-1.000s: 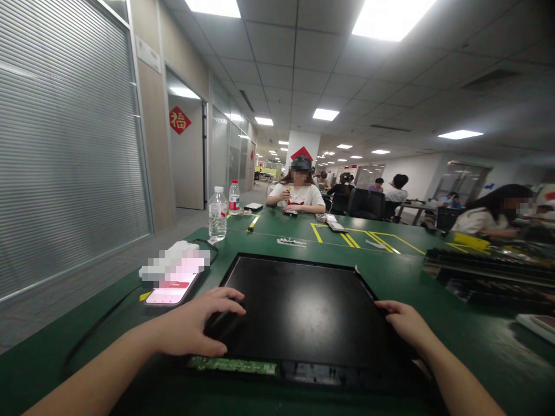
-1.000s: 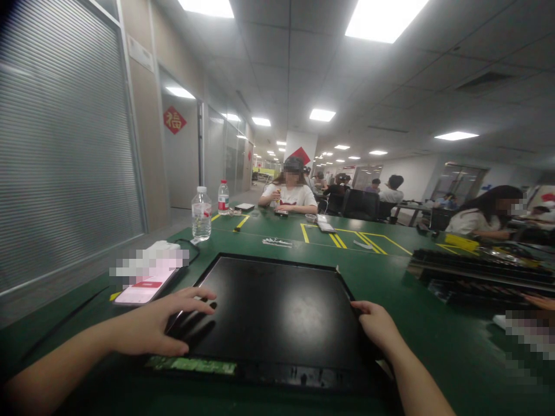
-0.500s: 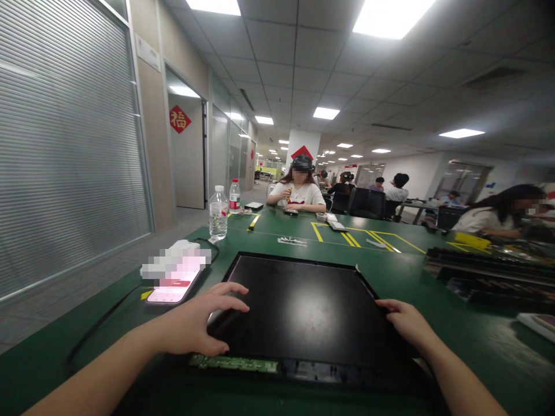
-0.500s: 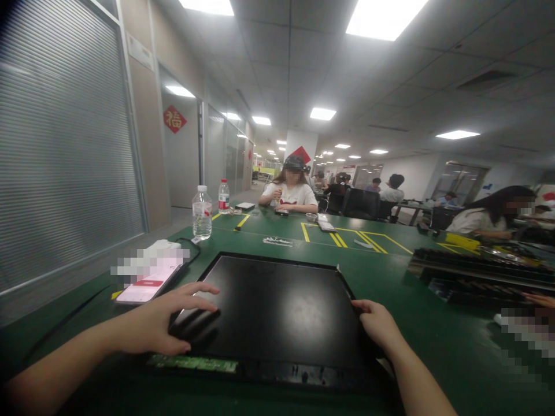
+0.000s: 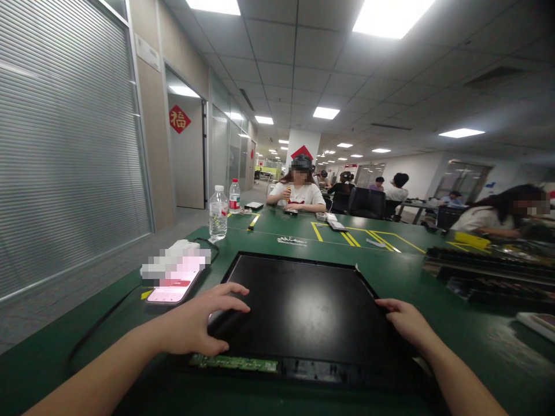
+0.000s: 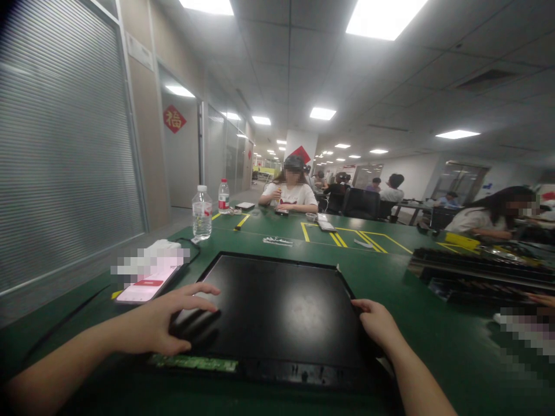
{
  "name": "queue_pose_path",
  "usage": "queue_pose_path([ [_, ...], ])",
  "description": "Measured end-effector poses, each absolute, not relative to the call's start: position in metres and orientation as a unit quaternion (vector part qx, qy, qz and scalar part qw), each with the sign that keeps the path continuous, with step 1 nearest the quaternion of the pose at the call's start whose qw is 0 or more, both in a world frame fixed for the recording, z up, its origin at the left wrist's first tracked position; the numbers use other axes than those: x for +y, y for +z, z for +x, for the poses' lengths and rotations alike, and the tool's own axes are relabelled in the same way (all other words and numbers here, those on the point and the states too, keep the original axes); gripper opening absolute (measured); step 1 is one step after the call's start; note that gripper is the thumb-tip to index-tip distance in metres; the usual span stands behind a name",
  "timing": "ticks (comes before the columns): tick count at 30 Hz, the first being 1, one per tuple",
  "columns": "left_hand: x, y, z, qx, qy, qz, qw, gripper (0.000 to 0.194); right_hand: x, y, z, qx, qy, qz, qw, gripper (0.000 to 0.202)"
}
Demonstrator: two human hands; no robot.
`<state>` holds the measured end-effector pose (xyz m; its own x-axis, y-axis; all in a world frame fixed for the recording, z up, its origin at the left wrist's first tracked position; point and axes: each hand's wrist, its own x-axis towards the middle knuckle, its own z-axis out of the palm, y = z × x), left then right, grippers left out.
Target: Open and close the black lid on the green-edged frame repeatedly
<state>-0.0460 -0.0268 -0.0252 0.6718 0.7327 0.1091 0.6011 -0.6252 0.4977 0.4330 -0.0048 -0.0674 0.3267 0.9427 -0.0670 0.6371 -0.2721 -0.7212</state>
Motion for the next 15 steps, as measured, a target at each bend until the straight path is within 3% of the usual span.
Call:
queue_pose_path([
  [15, -0.0282, -0.0251, -0.0453, 0.403, 0.155, 0.875, 0.219, 0.050, -0.0063, -0.0675, 0.4322, -0.520, 0.248, -0.753, 0.317, 0.048],
])
